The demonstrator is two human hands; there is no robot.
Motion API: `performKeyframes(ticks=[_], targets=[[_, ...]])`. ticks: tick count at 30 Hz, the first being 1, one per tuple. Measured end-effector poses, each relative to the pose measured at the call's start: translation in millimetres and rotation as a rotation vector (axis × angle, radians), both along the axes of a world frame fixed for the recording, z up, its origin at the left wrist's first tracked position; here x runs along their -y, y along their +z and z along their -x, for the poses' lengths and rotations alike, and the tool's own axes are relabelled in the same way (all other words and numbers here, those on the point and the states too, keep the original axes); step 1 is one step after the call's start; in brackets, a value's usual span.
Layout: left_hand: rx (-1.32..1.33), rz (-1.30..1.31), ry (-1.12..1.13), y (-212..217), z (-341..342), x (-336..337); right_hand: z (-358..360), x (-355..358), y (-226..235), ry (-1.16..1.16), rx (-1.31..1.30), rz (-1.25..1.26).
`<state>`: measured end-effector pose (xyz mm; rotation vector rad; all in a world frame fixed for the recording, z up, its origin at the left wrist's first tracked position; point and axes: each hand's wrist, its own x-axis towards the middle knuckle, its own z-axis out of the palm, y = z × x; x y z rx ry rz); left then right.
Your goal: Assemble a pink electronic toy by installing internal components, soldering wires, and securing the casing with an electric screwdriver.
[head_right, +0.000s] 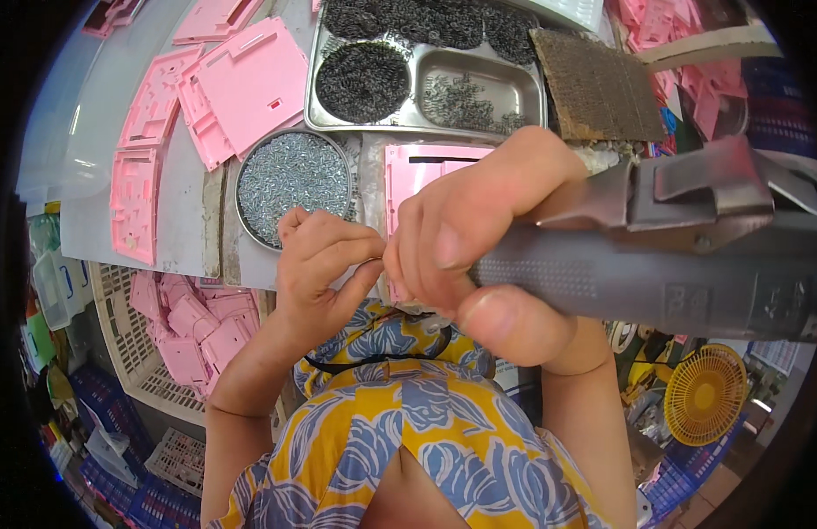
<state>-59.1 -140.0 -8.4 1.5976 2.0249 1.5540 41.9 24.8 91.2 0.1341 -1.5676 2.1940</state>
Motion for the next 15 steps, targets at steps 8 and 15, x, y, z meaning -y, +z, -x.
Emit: performKeyframes(ticks=[8, 15], targets=[[-0.084, 0.034, -0.109, 5, -7, 2, -17, 19, 2, -0.118, 0.074, 0.050], [-0.315, 0.308, -0.203, -6, 2, 5, -35, 32, -31, -0.017, 0.095, 0.042]])
